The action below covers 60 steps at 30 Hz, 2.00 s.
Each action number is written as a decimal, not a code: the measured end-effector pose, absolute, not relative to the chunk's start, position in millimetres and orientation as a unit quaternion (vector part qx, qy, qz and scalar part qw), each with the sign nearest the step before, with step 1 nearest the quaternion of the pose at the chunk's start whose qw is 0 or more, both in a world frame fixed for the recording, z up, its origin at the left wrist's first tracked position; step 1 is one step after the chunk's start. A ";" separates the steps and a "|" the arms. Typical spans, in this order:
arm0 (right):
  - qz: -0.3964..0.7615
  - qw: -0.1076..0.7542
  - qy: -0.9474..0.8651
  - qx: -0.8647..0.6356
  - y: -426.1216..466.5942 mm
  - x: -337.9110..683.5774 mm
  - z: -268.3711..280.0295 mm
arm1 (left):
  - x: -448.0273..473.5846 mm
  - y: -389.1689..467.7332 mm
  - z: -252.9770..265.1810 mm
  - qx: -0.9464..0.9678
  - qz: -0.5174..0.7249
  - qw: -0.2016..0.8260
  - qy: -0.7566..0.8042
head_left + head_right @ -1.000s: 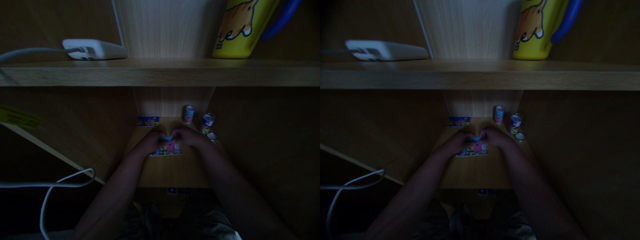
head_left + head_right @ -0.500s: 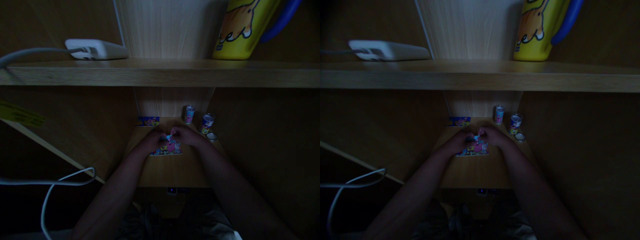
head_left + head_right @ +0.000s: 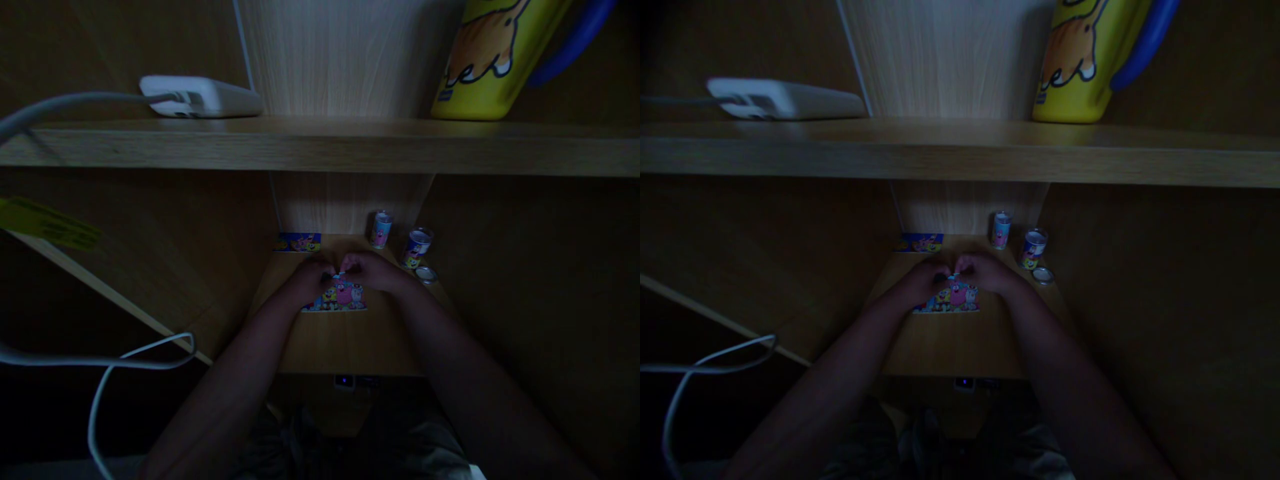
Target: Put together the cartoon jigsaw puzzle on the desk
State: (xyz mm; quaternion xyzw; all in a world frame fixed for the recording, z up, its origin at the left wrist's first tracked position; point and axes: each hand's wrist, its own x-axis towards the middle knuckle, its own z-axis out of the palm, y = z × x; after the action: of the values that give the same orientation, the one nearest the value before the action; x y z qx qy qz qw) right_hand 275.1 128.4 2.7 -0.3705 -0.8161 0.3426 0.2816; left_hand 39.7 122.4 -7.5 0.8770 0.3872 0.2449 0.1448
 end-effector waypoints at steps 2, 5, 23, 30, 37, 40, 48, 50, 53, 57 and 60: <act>0.341 0.285 -0.815 -0.371 128.1 273.9 3.1 | 39.4 121.7 -6.9 0.878 0.243 0.143 0.387; 0.335 0.287 -0.816 -0.374 127.9 273.5 3.8 | 40.3 120.5 -5.7 0.880 0.238 0.141 0.387; 0.248 0.307 -0.828 -0.399 136.4 276.5 -6.4 | 41.9 119.9 1.6 0.845 0.197 0.050 0.495; 0.142 0.328 -0.832 -0.425 143.2 279.6 -13.5 | 38.4 124.0 -1.4 0.817 0.230 0.028 0.528; 0.141 0.293 -0.857 -0.400 137.7 276.8 -5.8 | 45.3 121.8 0.4 0.889 0.224 0.047 0.397; 0.164 0.257 -0.863 -0.402 135.7 275.5 -3.2 | 45.4 120.8 0.2 0.897 0.215 0.045 0.384; 0.171 0.231 -0.857 -0.429 136.5 274.4 -6.2 | 41.6 118.5 2.9 0.880 0.200 0.045 0.427; 0.158 0.221 -0.861 -0.431 136.8 273.8 -7.4 | 41.2 118.9 2.1 0.876 0.200 0.044 0.437; 0.138 0.206 -0.866 -0.434 136.3 273.0 -6.9 | 39.5 120.1 1.3 0.866 0.203 0.038 0.456; 0.162 0.229 -0.867 -0.412 133.2 271.1 -2.9 | 35.9 121.0 3.5 0.852 0.217 0.032 0.476; 0.198 0.235 -0.872 -0.380 131.3 270.1 -1.5 | 32.7 120.5 4.2 0.860 0.209 0.052 0.462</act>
State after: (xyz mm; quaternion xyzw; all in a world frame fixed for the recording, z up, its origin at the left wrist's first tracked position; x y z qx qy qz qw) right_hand 270.1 131.3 -1.5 -0.3797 -0.8724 0.1982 0.2354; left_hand 32.7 120.5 4.2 0.8604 0.4617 0.2094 0.0516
